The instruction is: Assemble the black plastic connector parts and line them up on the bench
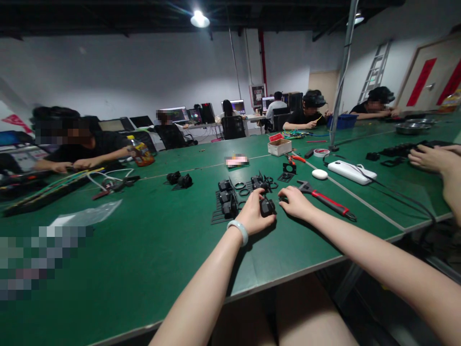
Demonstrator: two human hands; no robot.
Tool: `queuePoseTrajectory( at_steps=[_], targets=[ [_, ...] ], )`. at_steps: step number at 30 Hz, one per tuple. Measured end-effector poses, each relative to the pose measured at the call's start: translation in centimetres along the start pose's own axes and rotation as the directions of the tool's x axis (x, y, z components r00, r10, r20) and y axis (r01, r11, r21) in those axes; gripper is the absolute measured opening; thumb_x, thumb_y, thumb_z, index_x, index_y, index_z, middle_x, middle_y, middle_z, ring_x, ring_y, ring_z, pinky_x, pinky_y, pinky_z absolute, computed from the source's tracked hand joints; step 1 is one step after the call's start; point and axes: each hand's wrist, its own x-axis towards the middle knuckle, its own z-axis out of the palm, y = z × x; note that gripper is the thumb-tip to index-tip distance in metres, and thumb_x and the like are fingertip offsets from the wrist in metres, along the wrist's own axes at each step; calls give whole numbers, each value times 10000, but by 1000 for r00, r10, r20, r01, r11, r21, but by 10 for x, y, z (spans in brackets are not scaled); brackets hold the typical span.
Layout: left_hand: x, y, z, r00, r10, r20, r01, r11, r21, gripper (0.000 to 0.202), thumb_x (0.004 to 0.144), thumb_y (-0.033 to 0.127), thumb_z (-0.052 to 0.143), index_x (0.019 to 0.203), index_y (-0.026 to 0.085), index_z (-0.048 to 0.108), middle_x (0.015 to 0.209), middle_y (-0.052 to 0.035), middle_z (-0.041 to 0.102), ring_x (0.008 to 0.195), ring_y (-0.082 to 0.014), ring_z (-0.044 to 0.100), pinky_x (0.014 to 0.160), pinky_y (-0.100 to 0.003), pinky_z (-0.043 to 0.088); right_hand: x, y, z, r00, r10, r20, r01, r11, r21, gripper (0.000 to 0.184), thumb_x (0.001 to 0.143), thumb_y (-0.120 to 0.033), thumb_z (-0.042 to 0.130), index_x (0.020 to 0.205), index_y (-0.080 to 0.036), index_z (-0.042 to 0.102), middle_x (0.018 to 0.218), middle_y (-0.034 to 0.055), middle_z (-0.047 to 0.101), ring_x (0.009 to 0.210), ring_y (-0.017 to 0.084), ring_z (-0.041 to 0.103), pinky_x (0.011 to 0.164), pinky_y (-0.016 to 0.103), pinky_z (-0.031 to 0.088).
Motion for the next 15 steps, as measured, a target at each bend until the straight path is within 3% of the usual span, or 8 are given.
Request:
queuePoseTrajectory(
  at_steps=[4,7,9,15],
  targets=[
    [-1,2,-3,999,-12,36,12,1000,6,563,606,189,565,1107,165,310,1029,-79,474,980,-200,479,868,-323,377,-2,-5,-8,999,-50,21,50,999,10,353,643,-126,560,993,-172,541,989,99,531,987,228,439,865,382,326],
    [1,2,-1,999,-29,23,29,999,15,458,622,211,554,1033,165,358,1001,-69,502,948,-202,500,829,-326,397,-5,-15,-19,947,-303,110,285,946,151,609,581,-141,613,1156,-233,436,1187,76,435,1104,240,361,940,405,259],
    [4,1,1,999,-28,19,28,1000,13,405,633,229,549,996,168,380,970,-59,521,908,-195,518,797,-318,411,-7,-22,-24,902,-406,150,363,898,248,688,574,-185,631,1211,-232,372,1223,74,410,1143,241,328,953,398,251],
    [8,2,-1,993,-106,56,104,994,36,339,640,227,546,949,177,416,877,-40,548,798,-186,541,707,-305,431,-5,-25,-22,920,-355,166,285,896,340,617,603,-195,622,1174,-207,389,1125,66,499,1026,199,469,882,331,351]
  ],
)
